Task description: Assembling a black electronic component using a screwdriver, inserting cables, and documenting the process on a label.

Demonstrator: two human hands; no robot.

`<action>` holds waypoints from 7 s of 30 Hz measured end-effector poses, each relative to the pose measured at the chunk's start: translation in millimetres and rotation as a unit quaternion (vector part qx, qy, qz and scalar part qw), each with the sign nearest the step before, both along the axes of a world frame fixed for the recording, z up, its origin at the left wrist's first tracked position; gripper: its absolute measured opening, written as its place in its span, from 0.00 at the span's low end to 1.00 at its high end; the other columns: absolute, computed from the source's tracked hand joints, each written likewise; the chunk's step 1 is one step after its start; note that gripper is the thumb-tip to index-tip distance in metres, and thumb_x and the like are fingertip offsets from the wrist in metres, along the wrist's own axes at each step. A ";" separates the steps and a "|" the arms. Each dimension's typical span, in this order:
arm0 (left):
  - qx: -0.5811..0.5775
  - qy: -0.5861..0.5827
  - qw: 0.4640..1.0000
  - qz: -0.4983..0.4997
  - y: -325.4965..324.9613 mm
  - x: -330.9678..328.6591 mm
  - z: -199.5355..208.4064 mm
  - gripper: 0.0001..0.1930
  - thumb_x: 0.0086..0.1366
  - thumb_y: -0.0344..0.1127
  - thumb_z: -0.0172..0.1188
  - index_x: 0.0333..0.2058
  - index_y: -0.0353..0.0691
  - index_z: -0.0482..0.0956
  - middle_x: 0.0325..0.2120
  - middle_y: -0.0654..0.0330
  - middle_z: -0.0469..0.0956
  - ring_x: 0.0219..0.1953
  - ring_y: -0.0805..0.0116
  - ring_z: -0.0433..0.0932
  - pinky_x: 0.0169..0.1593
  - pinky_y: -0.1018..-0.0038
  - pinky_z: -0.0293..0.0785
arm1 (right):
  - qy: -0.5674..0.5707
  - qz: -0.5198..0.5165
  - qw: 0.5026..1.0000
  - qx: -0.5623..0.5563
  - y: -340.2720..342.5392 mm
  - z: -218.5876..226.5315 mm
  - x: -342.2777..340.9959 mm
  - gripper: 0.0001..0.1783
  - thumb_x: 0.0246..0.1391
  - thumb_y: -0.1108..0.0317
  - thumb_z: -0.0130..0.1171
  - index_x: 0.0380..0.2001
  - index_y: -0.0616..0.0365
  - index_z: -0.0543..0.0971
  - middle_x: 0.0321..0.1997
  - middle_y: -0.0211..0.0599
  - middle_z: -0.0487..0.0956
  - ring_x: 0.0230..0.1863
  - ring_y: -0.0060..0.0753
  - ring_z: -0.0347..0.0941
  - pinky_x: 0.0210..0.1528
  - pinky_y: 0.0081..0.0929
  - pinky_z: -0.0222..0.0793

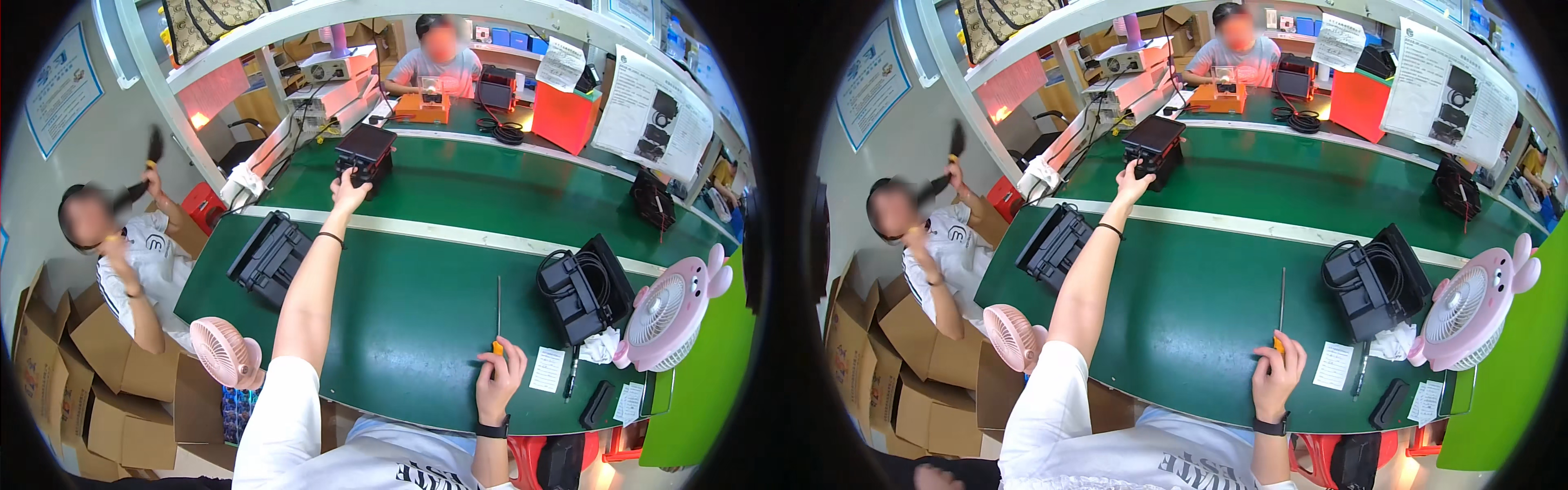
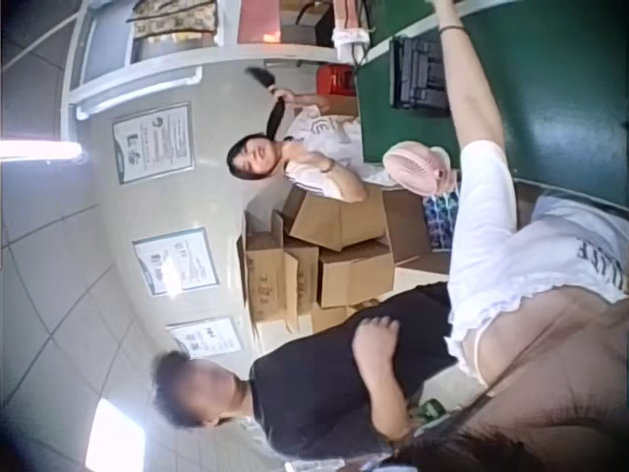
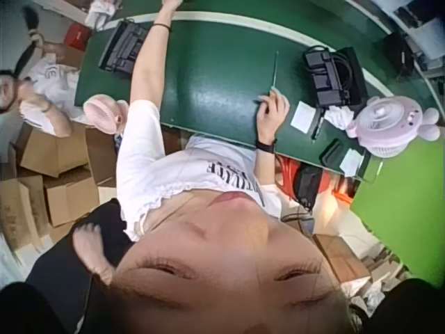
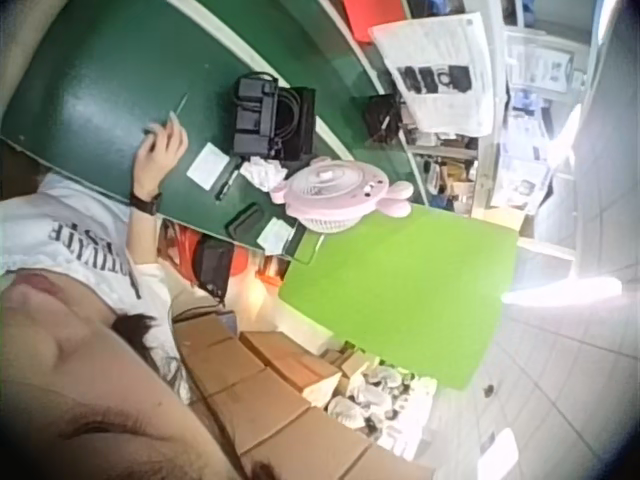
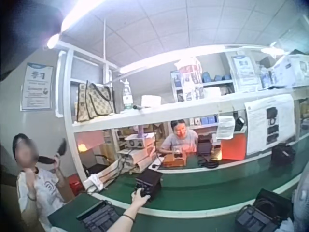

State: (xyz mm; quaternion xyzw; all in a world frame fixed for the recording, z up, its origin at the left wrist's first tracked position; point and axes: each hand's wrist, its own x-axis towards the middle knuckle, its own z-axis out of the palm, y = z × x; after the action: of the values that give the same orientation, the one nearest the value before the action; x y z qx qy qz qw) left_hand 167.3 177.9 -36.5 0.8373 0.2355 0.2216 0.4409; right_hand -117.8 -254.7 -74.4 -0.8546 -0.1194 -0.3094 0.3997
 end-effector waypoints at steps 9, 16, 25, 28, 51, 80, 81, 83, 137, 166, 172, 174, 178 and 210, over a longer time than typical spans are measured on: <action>0.297 -0.253 0.921 0.003 -87.4 -73.9 40.6 0.08 0.56 0.44 0.71 0.30 0.49 0.87 0.67 0.55 0.61 0.70 0.48 0.53 0.71 0.45 0.41 | 0.013 0.003 1.000 0.010 -2.5 -1.6 -1.6 0.11 0.41 0.86 0.59 0.24 0.55 0.81 0.51 0.39 0.80 0.53 0.51 0.72 0.54 0.42 0.70; 0.430 -0.264 0.833 -0.228 -176.2 -202.6 66.1 0.09 0.51 0.45 0.74 0.32 0.58 0.85 0.61 0.62 0.72 0.66 0.53 0.63 0.71 0.43 0.44 | 0.036 0.022 0.999 0.031 -2.0 -1.6 -1.8 0.10 0.42 0.85 0.59 0.24 0.56 0.81 0.47 0.37 0.82 0.50 0.48 0.75 0.53 0.41 0.71; -0.009 -0.113 0.859 -0.500 -151.9 -131.8 47.5 0.21 0.77 0.43 0.45 0.65 0.46 0.66 0.63 0.49 0.69 0.68 0.54 0.64 0.70 0.61 0.57 | 0.030 0.020 0.999 -0.010 0.3 -4.9 -1.4 0.09 0.44 0.80 0.63 0.28 0.52 0.83 0.47 0.32 0.82 0.51 0.45 0.74 0.56 0.39 0.67; -0.093 -0.097 0.871 -0.473 -159.1 -144.5 10.9 0.26 0.76 0.31 0.44 0.69 0.50 0.51 0.56 0.48 0.73 0.59 0.58 0.73 0.63 0.66 0.66 | 0.020 0.008 1.000 -0.007 -0.1 0.2 -4.6 0.08 0.46 0.77 0.64 0.30 0.52 0.83 0.46 0.31 0.83 0.51 0.44 0.75 0.57 0.39 0.65; 0.499 -0.315 0.784 -0.193 -131.8 -315.9 48.1 0.25 0.56 0.66 0.63 0.37 0.51 0.86 0.22 0.68 0.67 0.21 0.69 0.71 0.25 0.73 0.65 | 0.008 0.118 0.988 -0.099 -17.0 14.1 -16.8 0.22 0.52 0.54 0.58 0.42 0.60 0.82 0.54 0.44 0.79 0.62 0.49 0.69 0.71 0.58 0.47; 0.474 0.000 0.879 -0.055 -134.0 -354.1 15.3 0.33 0.49 0.30 0.73 0.58 0.50 0.77 0.59 0.52 0.69 0.61 0.45 0.66 0.62 0.54 0.65 | 0.073 0.120 0.990 0.011 -0.7 3.4 -25.3 0.24 0.52 0.61 0.57 0.52 0.61 0.77 0.58 0.48 0.77 0.64 0.57 0.65 0.69 0.54 0.54; 0.457 0.023 0.883 -0.106 -131.6 -359.4 7.4 0.38 0.46 0.32 0.76 0.60 0.51 0.74 0.60 0.52 0.67 0.64 0.43 0.60 0.65 0.52 0.62 | 0.075 0.120 0.990 0.016 -0.3 3.3 -25.3 0.24 0.51 0.62 0.57 0.52 0.61 0.77 0.58 0.49 0.77 0.64 0.57 0.65 0.69 0.53 0.54; 0.447 0.009 0.873 -0.192 -130.7 -375.5 -2.8 0.42 0.41 0.30 0.76 0.60 0.52 0.75 0.56 0.55 0.69 0.59 0.48 0.66 0.62 0.53 0.65 | 0.078 0.122 0.989 0.019 0.3 4.3 -25.1 0.24 0.51 0.63 0.57 0.52 0.61 0.77 0.58 0.49 0.77 0.64 0.58 0.65 0.68 0.53 0.55; 0.535 0.164 0.725 -0.402 -205.6 -300.2 35.2 0.04 0.56 0.35 0.64 0.23 0.45 0.83 0.26 0.58 0.79 0.31 0.61 0.82 0.33 0.68 0.79 | 0.031 0.191 0.979 -0.068 -22.3 55.1 19.2 0.09 0.53 0.68 0.62 0.38 0.54 0.85 0.57 0.44 0.78 0.58 0.55 0.70 0.60 0.46 0.67; 0.384 -0.160 0.843 -0.340 -179.5 -362.3 -2.2 0.20 0.50 0.50 0.74 0.41 0.51 0.83 0.36 0.70 0.80 0.45 0.68 0.78 0.60 0.53 0.66 | 0.021 0.255 0.950 0.177 2.1 61.8 60.2 0.24 0.46 0.87 0.67 0.46 0.54 0.75 0.59 0.46 0.80 0.71 0.49 0.65 0.66 0.38 0.69; 0.392 -0.166 0.855 -0.297 -186.5 -351.0 -3.9 0.19 0.50 0.47 0.74 0.40 0.49 0.84 0.28 0.66 0.77 0.47 0.66 0.77 0.63 0.45 0.63 | -0.014 0.214 0.968 0.131 -0.9 60.7 47.2 0.21 0.45 0.88 0.66 0.39 0.53 0.76 0.54 0.42 0.83 0.66 0.51 0.71 0.64 0.40 0.68; 0.342 -0.212 0.874 -0.274 -185.1 -343.7 -6.7 0.23 0.47 0.47 0.77 0.40 0.43 0.82 0.35 0.61 0.77 0.48 0.57 0.76 0.58 0.50 0.70 | -0.018 0.202 0.975 0.086 -4.6 62.8 43.5 0.19 0.46 0.86 0.66 0.39 0.54 0.76 0.55 0.42 0.83 0.66 0.52 0.71 0.64 0.41 0.67; 0.169 -0.217 0.950 -0.147 -194.8 -338.6 -27.4 0.43 0.45 0.49 0.81 0.55 0.40 0.68 0.57 0.51 0.58 0.55 0.53 0.69 0.54 0.60 0.76 | 0.027 0.209 0.977 0.016 -11.2 65.4 28.3 0.17 0.49 0.71 0.72 0.42 0.55 0.77 0.60 0.43 0.80 0.69 0.55 0.67 0.68 0.47 0.59; -0.225 -0.304 0.907 -0.185 -191.4 -312.6 -20.0 0.20 0.65 0.37 0.66 0.48 0.43 0.66 0.64 0.53 0.58 0.69 0.54 0.57 0.69 0.53 0.59 | 0.061 0.184 0.981 0.011 0.9 31.7 2.3 0.38 0.37 0.62 0.80 0.50 0.51 0.69 0.71 0.44 0.69 0.74 0.57 0.58 0.70 0.50 0.55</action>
State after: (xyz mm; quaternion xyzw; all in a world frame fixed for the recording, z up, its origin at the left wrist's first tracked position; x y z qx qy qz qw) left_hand -145.3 -13.5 -56.5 0.6367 -0.0251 0.3212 0.7005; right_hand -115.5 -253.8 -42.7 -0.8308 -0.2467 -0.1793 0.4655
